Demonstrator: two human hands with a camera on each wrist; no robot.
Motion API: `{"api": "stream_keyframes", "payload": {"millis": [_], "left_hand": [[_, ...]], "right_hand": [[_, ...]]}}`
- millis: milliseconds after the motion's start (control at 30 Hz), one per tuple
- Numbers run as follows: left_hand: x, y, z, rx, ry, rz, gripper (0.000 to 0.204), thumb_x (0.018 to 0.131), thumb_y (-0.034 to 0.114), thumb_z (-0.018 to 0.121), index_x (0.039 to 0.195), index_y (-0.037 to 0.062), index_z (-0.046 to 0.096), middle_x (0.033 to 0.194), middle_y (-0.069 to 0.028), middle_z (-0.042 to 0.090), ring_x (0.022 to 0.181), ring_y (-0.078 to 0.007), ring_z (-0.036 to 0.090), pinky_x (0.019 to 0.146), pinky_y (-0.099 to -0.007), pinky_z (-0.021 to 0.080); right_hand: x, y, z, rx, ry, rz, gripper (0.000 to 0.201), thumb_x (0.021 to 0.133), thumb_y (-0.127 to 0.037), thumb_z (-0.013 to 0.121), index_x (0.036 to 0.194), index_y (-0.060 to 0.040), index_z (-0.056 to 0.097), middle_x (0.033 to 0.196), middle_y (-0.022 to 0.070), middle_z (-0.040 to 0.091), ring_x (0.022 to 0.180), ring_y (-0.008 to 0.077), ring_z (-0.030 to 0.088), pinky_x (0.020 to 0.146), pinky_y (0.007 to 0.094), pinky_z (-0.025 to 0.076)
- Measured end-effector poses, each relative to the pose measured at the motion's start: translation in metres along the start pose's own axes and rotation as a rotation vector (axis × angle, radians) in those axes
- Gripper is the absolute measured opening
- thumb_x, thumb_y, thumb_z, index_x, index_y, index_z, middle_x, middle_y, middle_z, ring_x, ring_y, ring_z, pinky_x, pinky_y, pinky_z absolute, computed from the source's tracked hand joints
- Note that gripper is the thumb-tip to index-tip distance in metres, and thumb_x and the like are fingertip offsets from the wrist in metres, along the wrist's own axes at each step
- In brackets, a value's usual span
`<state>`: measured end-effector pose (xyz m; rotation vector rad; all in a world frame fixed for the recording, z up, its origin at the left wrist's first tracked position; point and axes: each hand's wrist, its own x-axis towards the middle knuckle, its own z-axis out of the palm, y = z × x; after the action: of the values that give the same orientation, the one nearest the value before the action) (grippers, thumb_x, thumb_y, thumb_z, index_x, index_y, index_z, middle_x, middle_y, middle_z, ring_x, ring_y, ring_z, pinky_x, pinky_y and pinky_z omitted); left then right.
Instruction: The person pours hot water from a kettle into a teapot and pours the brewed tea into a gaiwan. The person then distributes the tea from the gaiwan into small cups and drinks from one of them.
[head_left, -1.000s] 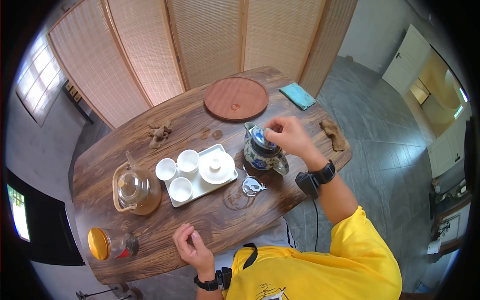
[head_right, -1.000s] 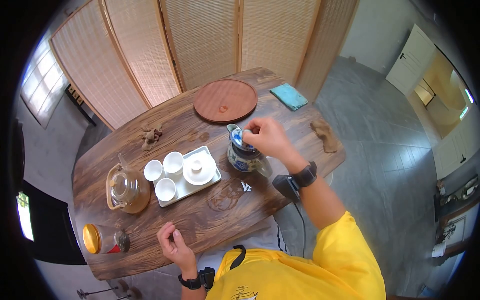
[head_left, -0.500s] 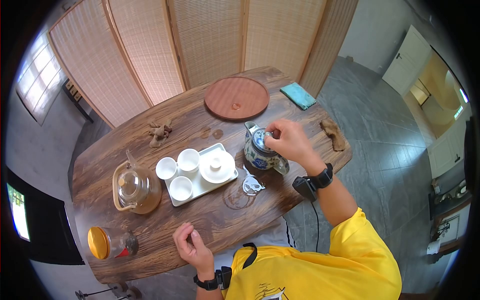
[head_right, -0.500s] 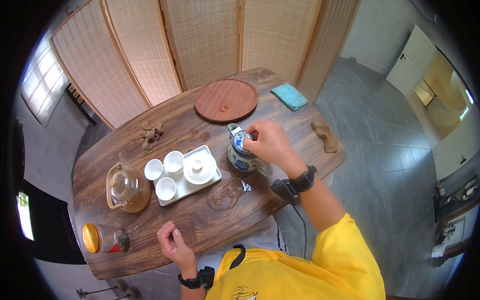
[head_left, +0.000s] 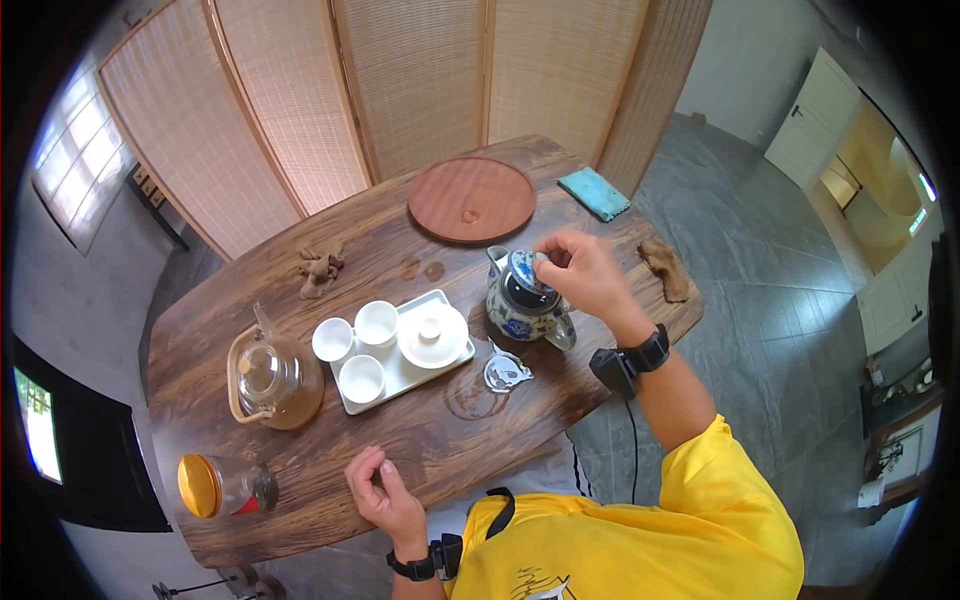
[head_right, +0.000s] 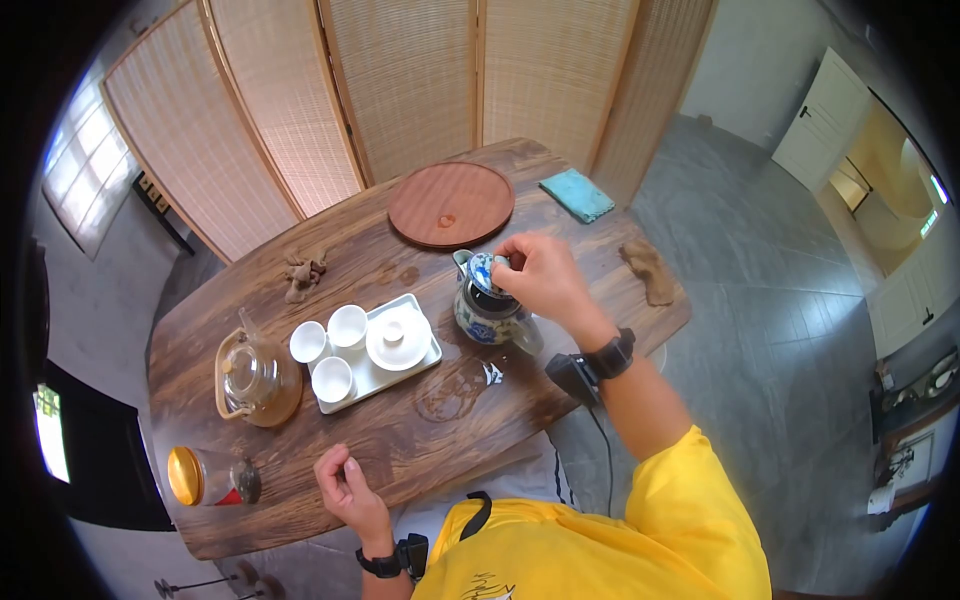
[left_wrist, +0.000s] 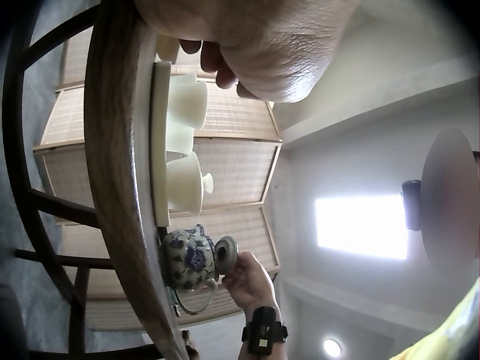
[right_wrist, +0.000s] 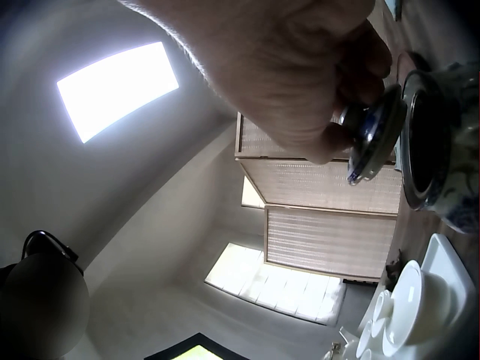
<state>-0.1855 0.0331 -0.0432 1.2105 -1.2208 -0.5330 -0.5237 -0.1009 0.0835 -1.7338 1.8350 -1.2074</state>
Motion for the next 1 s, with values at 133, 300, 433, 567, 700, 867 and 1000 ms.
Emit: {"api": "stream_keyframes", "payload": {"millis": [133,300,433,567,700,867,1000], "left_hand": [[0.001,0.001,0.0,0.028,-0.012,0.01,0.013,0.097,-0.005,0.056,0.108,-0.0034,0.062,0.118,-0.0167,0.062,0.112,-0.0279,0.061,0.1,-0.0381,0.049],[0.001,0.003,0.001,0.022,-0.017,0.003,0.014,0.096,-0.006,0.056,0.108,-0.0037,0.062,0.118,-0.0166,0.062,0.112,-0.0277,0.061,0.1,-0.0375,0.049],[0.0,0.001,0.002,0.02,-0.008,-0.005,0.013,0.096,-0.006,0.057,0.108,-0.0039,0.062,0.118,-0.0166,0.062,0.112,-0.0277,0.06,0.1,-0.037,0.049],[0.0,0.003,0.003,0.032,-0.006,-0.002,0.014,0.095,-0.006,0.058,0.108,-0.003,0.063,0.117,-0.0159,0.062,0.111,-0.0277,0.061,0.098,-0.0364,0.05],[0.005,0.013,0.007,0.164,-0.041,0.055,0.014,0.092,-0.006,0.062,0.104,-0.0006,0.066,0.11,-0.0144,0.064,0.103,-0.0271,0.062,0.093,-0.0354,0.05],[0.035,0.038,0.031,0.289,-0.174,0.267,0.017,0.088,-0.001,0.071,0.104,0.0021,0.069,0.096,-0.01,0.063,0.087,-0.024,0.06,0.08,-0.0331,0.049],[0.075,0.06,0.066,0.337,-0.258,0.329,0.023,0.082,0.0,0.076,0.104,0.0054,0.072,0.097,-0.01,0.067,0.092,-0.0317,0.061,0.082,-0.0402,0.049]], "right_hand": [[-0.007,0.001,0.006,-0.097,0.004,-0.077,0.023,0.079,-0.02,0.077,0.092,-0.0012,0.075,0.077,0.0119,0.065,0.07,0.0251,0.063,0.064,0.0363,0.05],[-0.014,0.006,0.017,-0.234,0.05,-0.222,0.02,0.079,-0.013,0.076,0.095,-0.0012,0.073,0.081,0.0124,0.062,0.072,0.0268,0.063,0.066,0.0368,0.052],[-0.018,0.007,0.02,-0.246,0.067,-0.238,0.02,0.08,-0.017,0.076,0.096,-0.0049,0.073,0.09,0.0141,0.064,0.076,0.0334,0.066,0.07,0.0422,0.055],[-0.021,0.01,0.022,-0.24,0.089,-0.254,0.02,0.083,-0.016,0.075,0.1,-0.0053,0.073,0.092,0.0131,0.063,0.078,0.0333,0.066,0.071,0.042,0.055],[-0.026,0.009,0.022,-0.207,0.083,-0.234,0.02,0.085,-0.017,0.075,0.103,-0.0062,0.073,0.094,0.0121,0.064,0.08,0.0333,0.067,0.072,0.0417,0.055],[-0.031,0.008,0.019,-0.212,0.091,-0.207,0.023,0.088,-0.017,0.075,0.108,-0.008,0.073,0.101,0.0118,0.066,0.09,0.0341,0.067,0.077,0.041,0.055],[-0.042,0.008,0.02,-0.078,0.275,-0.267,0.029,0.088,-0.014,0.074,0.115,-0.0067,0.071,0.107,0.0148,0.065,0.096,0.0343,0.065,0.079,0.0409,0.054]]}}
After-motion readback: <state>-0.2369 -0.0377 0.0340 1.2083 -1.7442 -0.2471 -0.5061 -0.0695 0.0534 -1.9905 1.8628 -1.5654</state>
